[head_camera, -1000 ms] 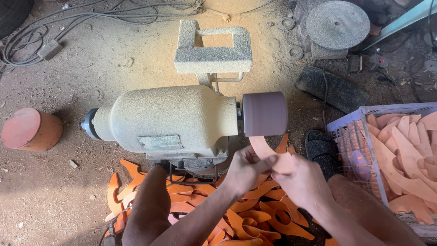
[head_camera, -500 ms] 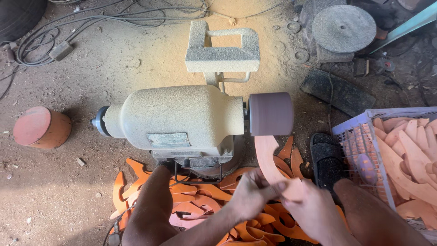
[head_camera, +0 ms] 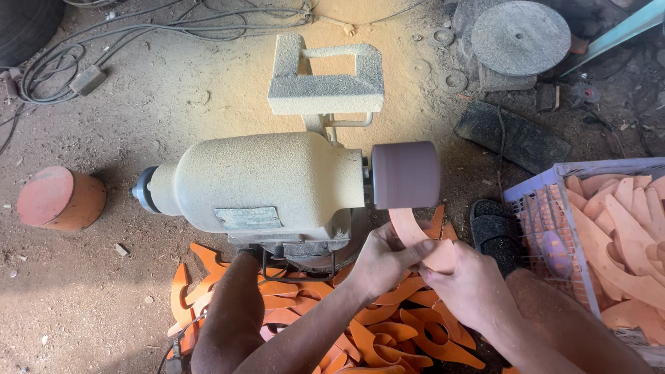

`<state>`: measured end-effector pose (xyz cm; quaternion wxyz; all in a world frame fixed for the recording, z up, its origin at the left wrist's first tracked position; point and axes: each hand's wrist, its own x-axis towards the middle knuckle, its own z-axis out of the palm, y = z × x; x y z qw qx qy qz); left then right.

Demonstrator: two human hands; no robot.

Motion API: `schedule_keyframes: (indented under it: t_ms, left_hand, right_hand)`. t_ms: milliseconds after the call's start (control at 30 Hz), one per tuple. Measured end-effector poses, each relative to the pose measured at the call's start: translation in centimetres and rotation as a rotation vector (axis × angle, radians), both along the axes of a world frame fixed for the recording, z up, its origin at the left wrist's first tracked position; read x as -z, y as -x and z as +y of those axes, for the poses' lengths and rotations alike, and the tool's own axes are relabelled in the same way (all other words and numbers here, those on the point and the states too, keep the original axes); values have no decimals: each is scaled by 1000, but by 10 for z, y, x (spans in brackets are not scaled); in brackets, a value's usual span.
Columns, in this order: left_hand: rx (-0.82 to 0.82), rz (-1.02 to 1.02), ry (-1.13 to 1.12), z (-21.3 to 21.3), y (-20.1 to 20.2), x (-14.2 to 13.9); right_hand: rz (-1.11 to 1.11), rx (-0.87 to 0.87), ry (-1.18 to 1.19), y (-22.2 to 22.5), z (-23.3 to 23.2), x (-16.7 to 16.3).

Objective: The person repeatedly picks up orange wooden shoe-tree-shaped parts from a pile and presses their edges against a rotating bench grinder wheel to smooth them. Finished parts are placed into a purple plastic crate to the right.

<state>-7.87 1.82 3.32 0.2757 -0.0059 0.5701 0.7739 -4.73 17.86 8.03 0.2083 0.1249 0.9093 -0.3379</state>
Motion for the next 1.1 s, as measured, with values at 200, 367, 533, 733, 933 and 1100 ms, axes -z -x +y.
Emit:
schedule_keyframes:
  t_ms: [200,367,533,733,933,1100]
  left_hand:
    - [185,200,200,-16,-29,-2]
    - [260,449,892,-21,-60,2]
    - [352,636,1030,-25,-64,-8]
    - [183,-73,453,-55,-49,-24]
    - [131,-23,366,-55,-47,-42]
    - [87,52,505,-44,-16,-48]
  right_hand:
    - [-224,-261,95,-30,13,12]
    - [-146,-234,174,-26,19,45]
    - [-358,51,527,-7,1,45]
    - [-230,255,657,10,-1,29]
    - [-146,266,920,26,-4,18]
    - [-19,274,914,41,-12,12]
